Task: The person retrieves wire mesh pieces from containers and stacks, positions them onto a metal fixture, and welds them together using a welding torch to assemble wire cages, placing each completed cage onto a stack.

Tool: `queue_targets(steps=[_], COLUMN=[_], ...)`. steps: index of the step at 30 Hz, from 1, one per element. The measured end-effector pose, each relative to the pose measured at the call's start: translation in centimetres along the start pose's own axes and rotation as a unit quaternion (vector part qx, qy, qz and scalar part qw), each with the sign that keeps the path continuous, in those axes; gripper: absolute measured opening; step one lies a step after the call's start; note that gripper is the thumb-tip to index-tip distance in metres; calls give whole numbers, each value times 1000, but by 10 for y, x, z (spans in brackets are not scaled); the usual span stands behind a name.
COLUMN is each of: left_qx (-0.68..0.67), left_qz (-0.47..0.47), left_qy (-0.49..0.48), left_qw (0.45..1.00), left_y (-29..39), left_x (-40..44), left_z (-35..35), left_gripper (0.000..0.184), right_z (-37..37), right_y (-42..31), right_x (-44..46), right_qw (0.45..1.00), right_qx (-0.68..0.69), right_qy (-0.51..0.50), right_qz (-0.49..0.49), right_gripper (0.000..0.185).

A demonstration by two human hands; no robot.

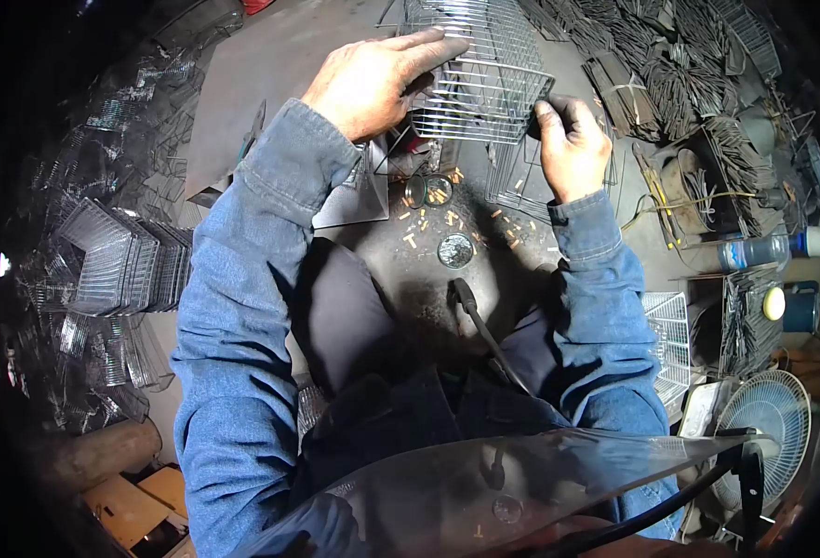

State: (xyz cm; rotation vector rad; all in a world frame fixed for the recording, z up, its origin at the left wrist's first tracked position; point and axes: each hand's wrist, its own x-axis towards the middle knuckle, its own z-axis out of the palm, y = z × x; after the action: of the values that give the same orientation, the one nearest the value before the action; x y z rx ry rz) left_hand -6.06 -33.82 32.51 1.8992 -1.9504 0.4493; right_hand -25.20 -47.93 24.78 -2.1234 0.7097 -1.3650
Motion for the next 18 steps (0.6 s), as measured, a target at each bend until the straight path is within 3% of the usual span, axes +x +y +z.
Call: queue_targets(steps=[6, 10, 13, 14, 18], left_qx=[-32, 77, 11, 36, 126], left_qz=[-7, -16, -120, -73, -76], left_qy=[9, -21, -108, -41, -122], left_qw=[999, 997, 987, 996, 982], left_y=[8, 20, 39, 31, 48], left_x=[-20, -6, 26, 28, 38], left_z=[10, -3, -11, 13, 16], left_gripper=[51, 56, 59, 65, 72], right_z=[-3, -1, 2, 5, 5], right_y=[-10, -8, -4, -6, -4], right_x=[-19, -18, -17, -17, -20], right_qw=[1000, 1000, 1000, 999, 998], right_qx=[3, 19, 22, 46, -11], right_qy=[-16, -8, -20, -9, 20], right_qz=[-6, -4, 9, -9, -62], right_gripper=[6, 6, 8, 9, 9])
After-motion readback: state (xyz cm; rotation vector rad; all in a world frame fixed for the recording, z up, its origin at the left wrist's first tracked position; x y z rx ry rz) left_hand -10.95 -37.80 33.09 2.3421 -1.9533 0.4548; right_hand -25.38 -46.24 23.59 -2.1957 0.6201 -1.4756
